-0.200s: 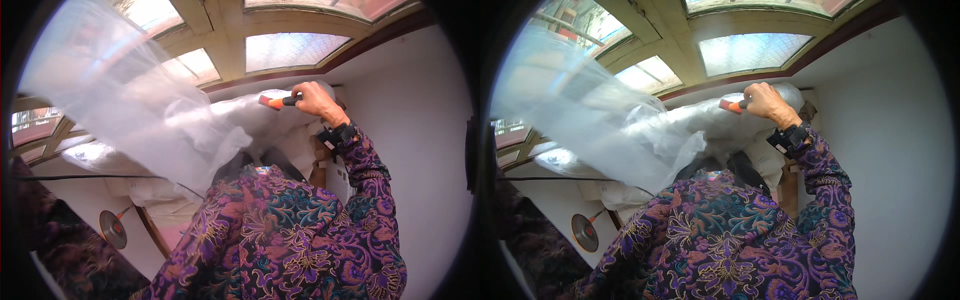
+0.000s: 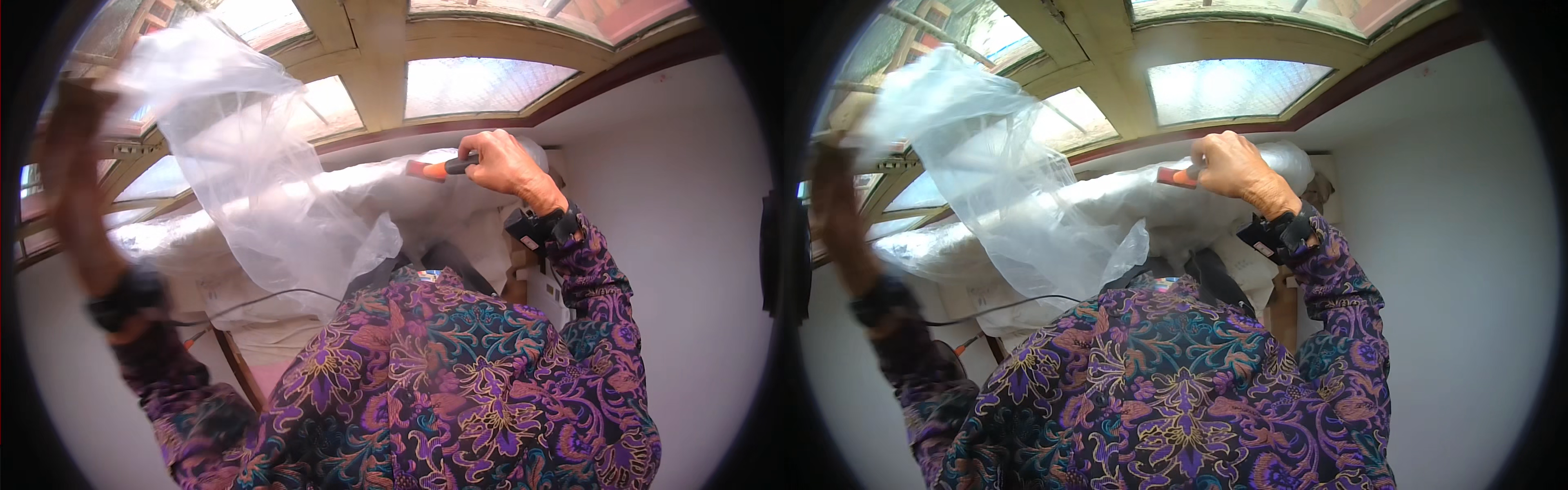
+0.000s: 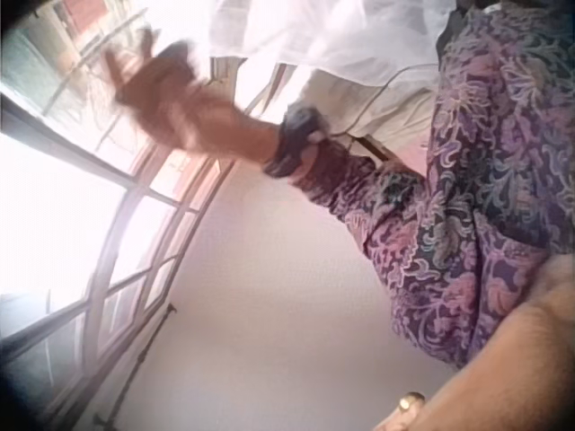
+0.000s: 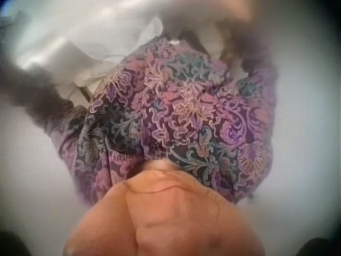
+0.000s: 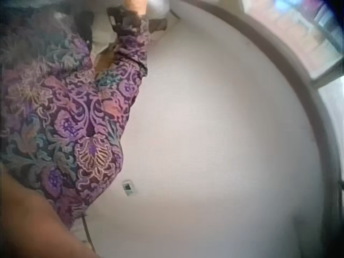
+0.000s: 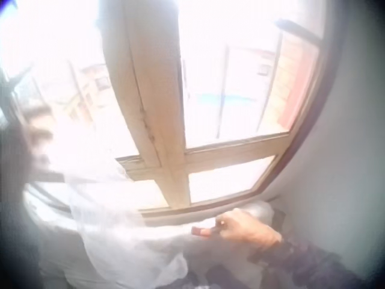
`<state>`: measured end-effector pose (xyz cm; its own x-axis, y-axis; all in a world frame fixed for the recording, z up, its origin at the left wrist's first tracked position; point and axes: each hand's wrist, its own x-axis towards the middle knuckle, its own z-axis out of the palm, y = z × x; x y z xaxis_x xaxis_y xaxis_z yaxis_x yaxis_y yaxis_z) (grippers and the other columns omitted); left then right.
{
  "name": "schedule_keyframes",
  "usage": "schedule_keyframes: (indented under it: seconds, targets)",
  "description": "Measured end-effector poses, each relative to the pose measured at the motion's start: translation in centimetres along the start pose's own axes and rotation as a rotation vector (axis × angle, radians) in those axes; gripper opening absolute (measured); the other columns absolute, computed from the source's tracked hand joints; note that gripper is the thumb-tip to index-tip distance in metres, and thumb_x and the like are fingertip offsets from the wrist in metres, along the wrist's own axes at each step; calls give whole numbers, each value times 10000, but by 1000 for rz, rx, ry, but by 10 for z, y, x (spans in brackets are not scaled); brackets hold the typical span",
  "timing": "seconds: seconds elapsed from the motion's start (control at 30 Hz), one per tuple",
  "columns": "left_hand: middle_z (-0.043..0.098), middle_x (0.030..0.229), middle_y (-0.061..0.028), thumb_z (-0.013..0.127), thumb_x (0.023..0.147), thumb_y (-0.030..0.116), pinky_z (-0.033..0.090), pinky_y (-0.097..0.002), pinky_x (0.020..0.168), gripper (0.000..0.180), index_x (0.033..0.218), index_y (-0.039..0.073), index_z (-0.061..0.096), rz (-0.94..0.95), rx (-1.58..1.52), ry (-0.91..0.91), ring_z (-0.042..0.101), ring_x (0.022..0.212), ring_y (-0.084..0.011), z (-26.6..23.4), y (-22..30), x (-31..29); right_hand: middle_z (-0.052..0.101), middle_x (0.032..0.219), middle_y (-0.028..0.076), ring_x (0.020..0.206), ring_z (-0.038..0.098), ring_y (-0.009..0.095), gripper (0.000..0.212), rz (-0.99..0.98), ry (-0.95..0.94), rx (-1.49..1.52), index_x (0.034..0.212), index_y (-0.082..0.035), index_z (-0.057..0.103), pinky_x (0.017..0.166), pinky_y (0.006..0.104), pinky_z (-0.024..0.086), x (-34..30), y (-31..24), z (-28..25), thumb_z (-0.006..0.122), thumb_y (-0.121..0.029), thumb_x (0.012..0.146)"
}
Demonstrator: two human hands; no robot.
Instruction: The person unboxes components and uses a hammer and pliers to secure parts of a chair frame.
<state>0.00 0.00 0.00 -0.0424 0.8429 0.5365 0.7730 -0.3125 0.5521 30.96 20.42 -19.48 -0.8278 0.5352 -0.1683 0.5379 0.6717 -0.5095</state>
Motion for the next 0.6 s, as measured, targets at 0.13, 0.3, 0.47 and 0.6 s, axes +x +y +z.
schedule_keyframes:
  seconds: [0.13,0.3,0.47,0.6]
  targets:
    - [429,1217,-191,453,754,-52,499,-267,619,195,935,-28,519,-293,-650,-238,605,793,-230,130,-17,-63,594,742,195,756,573,361,127,-5,-38,81,758,-36,610,665,401,456,-4,-41,-14,611,-141,687]
    - [360,1298,-166,646,668,13,314,-363,957,257,919,30,595,-189,-422,-371,347,1201,-291,233,-25,-87,591,657,168,640,585,340,142,-192,50,205,765,-30,573,583,383,465,-2,-64,-23,609,-123,665]
    - [318,1302,-179,662,685,70,326,-375,935,304,974,48,575,-217,-439,-353,349,1172,-320,237,-25,-85,543,583,159,535,557,290,181,-218,122,364,762,-21,551,505,338,445,-2,-91,-35,611,-143,642]
    - [416,1188,-196,666,663,52,392,-380,848,209,865,52,614,-275,-518,-295,457,1042,-354,226,-16,-87,534,577,168,500,556,251,168,-349,196,415,784,-16,544,483,310,434,-5,-104,-37,597,-105,651]
